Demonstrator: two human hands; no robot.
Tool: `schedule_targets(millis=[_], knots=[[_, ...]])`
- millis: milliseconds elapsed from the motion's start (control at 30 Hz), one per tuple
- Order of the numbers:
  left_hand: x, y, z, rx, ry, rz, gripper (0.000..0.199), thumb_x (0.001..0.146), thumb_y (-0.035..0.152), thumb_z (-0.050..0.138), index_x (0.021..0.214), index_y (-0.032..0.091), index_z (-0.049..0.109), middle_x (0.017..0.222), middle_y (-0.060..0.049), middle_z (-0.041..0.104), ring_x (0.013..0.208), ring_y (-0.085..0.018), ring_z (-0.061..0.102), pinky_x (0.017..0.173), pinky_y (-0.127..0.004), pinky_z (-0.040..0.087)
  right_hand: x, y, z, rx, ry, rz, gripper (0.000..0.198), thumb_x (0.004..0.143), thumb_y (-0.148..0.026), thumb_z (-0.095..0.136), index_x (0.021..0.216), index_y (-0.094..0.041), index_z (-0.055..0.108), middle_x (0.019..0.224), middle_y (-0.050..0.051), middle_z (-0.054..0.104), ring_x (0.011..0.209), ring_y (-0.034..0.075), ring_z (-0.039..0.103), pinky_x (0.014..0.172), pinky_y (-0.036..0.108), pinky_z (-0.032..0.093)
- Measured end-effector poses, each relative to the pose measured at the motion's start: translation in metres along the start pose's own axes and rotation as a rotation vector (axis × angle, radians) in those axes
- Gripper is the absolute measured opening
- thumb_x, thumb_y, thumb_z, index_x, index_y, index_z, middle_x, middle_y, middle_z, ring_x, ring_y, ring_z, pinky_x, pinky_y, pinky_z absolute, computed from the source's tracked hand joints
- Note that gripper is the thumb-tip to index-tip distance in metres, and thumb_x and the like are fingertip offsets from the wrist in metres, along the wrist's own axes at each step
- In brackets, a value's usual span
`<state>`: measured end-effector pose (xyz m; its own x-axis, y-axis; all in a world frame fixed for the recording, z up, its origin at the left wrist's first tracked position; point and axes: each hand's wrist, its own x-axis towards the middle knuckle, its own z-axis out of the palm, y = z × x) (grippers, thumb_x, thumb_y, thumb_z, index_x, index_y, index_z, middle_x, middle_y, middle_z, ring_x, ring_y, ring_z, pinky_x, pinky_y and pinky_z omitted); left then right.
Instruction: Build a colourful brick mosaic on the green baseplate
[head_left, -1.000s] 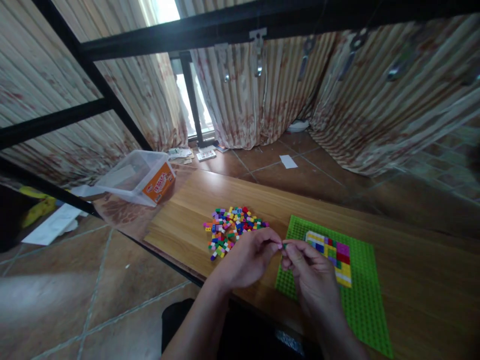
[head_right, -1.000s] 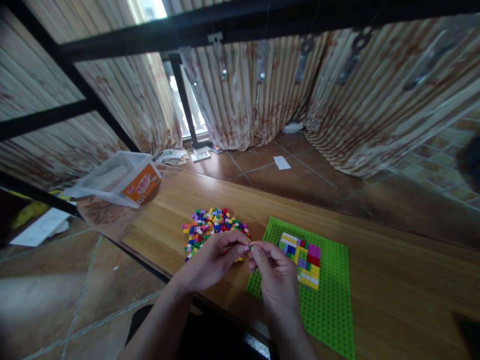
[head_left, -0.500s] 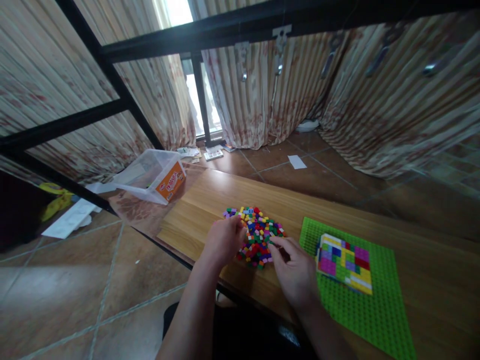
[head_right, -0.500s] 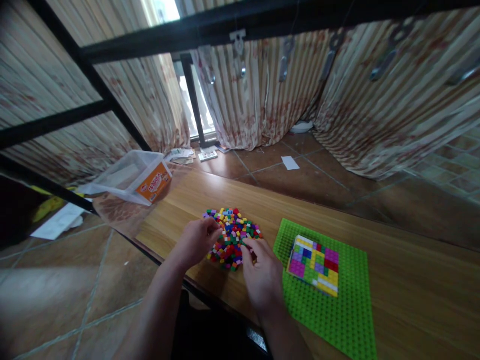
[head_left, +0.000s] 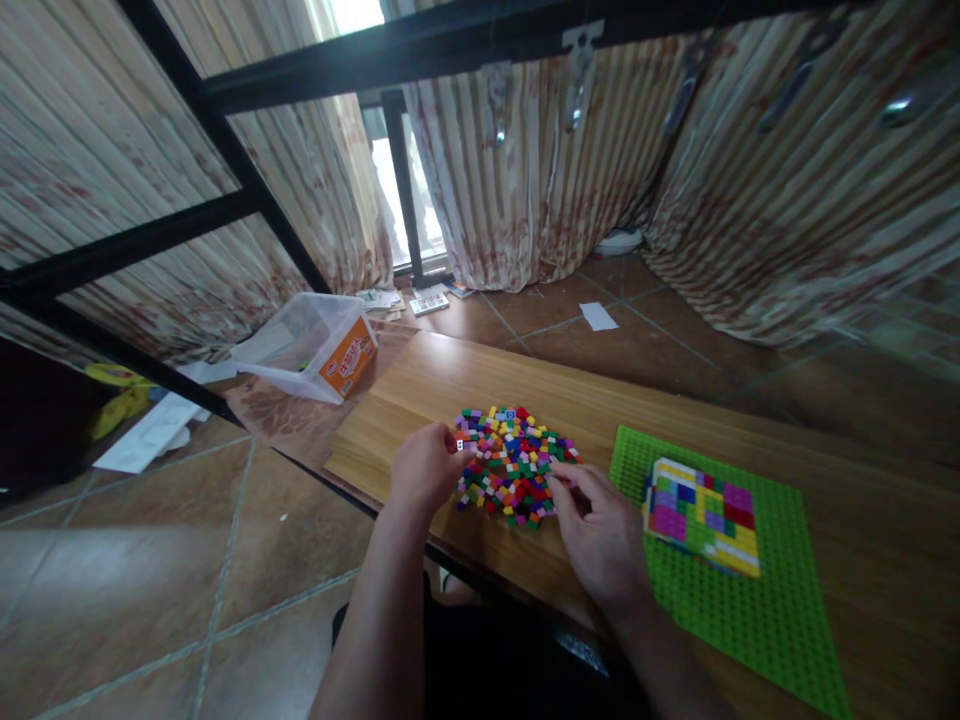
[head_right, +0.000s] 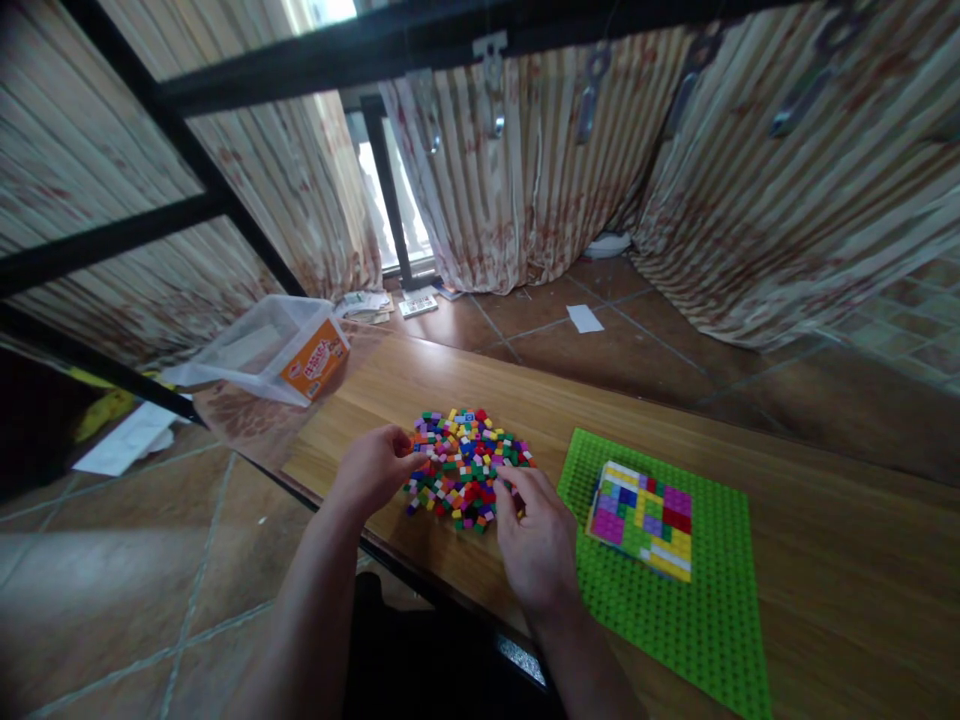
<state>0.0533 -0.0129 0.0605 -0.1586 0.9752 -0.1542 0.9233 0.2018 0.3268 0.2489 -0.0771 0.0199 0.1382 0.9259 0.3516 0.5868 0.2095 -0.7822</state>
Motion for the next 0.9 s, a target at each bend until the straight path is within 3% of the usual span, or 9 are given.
schedule_targets(millis=[167, 267, 433, 533, 700, 800, 900], knots=[[0.003, 0.004, 0.004, 0.001, 0.033, 0.021, 0.012, 0.073, 0.027, 0.059, 0.079, 0.020, 0.067, 0.082, -0.008, 0.070, 0.079, -0.021, 0.062, 0.065, -0.029, 0.041, -0.001, 0.000, 0.002, 0.029, 0.009, -0.019, 0.018, 0.090, -0.025, 0.051, 0.094, -0.020, 0.068, 0.090, 0.004, 0.069, 0.081, 0.017, 0.065, 0.072, 0.029, 0.052], [0.003, 0.002, 0.001, -0.159, 0.001, 0.055, 0.011, 0.072, 0.021, 0.058, 0.076, 0.019, 0.067, 0.078, -0.006, 0.070, 0.074, -0.019, 0.062, 0.065, -0.028, 0.042, 0.000, 0.000, 0.002, 0.045, 0.013, -0.016, 0.018, 0.090, -0.025, 0.051, 0.094, -0.020, 0.068, 0.091, 0.005, 0.069, 0.084, 0.017, 0.065, 0.075, 0.029, 0.052], [-0.003, 0.008, -0.009, -0.699, -0.251, 0.210, 0.015, 0.071, 0.024, 0.060, 0.081, 0.015, 0.067, 0.076, -0.002, 0.069, 0.070, -0.015, 0.060, 0.066, -0.024, 0.046, 0.000, -0.005, -0.001, 0.161, -0.021, 0.064, 0.020, 0.090, -0.029, 0.051, 0.094, -0.020, 0.068, 0.091, 0.005, 0.068, 0.083, 0.017, 0.064, 0.075, 0.030, 0.052], [-0.010, 0.017, -0.012, -0.837, -0.371, 0.265, 0.016, 0.070, 0.024, 0.062, 0.082, 0.014, 0.066, 0.074, 0.000, 0.066, 0.067, -0.012, 0.057, 0.064, -0.022, 0.045, -0.001, -0.009, -0.001, 0.292, -0.039, 0.180, 0.022, 0.090, -0.035, 0.053, 0.097, -0.021, 0.068, 0.092, 0.005, 0.068, 0.081, 0.017, 0.064, 0.070, 0.029, 0.053], [-0.023, 0.035, 0.000, -0.737, -0.472, 0.387, 0.011, 0.074, 0.023, 0.059, 0.077, 0.015, 0.065, 0.067, 0.001, 0.062, 0.061, -0.010, 0.052, 0.057, -0.020, 0.040, -0.001, -0.009, -0.002, 0.402, -0.111, 0.299, 0.031, 0.086, -0.042, 0.057, 0.108, -0.021, 0.066, 0.090, 0.005, 0.069, 0.075, 0.019, 0.065, 0.063, 0.030, 0.054], [-0.030, 0.046, 0.013, -0.611, -0.408, 0.476, 0.013, 0.076, 0.018, 0.054, 0.074, 0.016, 0.067, 0.072, 0.000, 0.065, 0.069, -0.013, 0.056, 0.063, -0.021, 0.042, -0.001, -0.004, -0.001, 0.360, -0.125, 0.248, 0.025, 0.086, -0.038, 0.057, 0.100, -0.021, 0.069, 0.093, 0.006, 0.070, 0.082, 0.020, 0.065, 0.074, 0.033, 0.054], [-0.031, 0.052, 0.020, -0.493, -0.320, 0.472, 0.017, 0.075, 0.014, 0.052, 0.075, 0.018, 0.069, 0.072, 0.000, 0.068, 0.071, -0.014, 0.059, 0.064, -0.022, 0.043, -0.002, -0.001, -0.001, 0.287, -0.100, 0.210, 0.021, 0.087, -0.034, 0.056, 0.096, -0.022, 0.069, 0.094, 0.005, 0.070, 0.085, 0.020, 0.065, 0.078, 0.035, 0.053]])
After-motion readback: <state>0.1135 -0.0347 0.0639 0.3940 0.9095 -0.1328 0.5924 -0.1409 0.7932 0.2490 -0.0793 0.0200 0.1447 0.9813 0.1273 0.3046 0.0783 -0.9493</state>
